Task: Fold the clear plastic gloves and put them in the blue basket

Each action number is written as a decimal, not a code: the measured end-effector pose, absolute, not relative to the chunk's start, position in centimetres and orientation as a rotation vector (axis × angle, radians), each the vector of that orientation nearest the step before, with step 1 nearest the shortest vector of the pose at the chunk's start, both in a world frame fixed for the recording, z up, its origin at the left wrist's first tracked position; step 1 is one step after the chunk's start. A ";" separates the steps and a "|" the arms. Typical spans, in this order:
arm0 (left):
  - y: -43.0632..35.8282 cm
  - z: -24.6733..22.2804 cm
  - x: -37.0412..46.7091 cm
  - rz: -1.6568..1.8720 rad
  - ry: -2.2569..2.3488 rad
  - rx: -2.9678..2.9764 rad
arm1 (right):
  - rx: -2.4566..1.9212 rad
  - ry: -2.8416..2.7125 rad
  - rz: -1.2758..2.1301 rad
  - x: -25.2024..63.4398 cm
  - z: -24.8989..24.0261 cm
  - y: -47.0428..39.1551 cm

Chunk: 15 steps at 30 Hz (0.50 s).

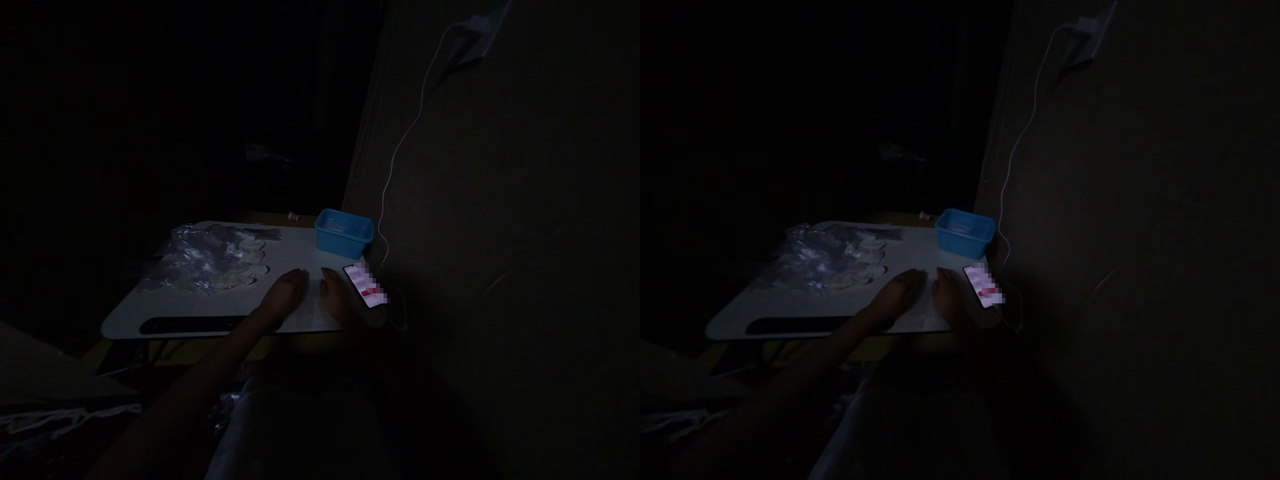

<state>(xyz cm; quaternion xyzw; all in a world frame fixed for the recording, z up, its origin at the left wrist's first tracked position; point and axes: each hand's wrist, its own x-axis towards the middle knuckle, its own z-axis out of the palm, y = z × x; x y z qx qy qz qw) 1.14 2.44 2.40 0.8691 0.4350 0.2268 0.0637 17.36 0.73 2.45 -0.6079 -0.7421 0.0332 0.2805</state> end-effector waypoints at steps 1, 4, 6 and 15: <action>2.0 1.7 1.6 0.613 1.354 2.676 | -1.608 -2.082 0.045 16.7 2.1 0.2; 1.2 -0.2 2.5 0.432 1.413 2.778 | -1.566 -2.252 -0.090 15.0 0.9 -1.0; 1.0 -0.9 2.6 0.346 1.460 2.811 | -1.582 -2.282 -0.154 14.5 0.3 -1.4; 0.6 -0.5 2.7 0.255 1.566 2.795 | -1.676 -2.264 -0.211 15.7 -0.4 -1.3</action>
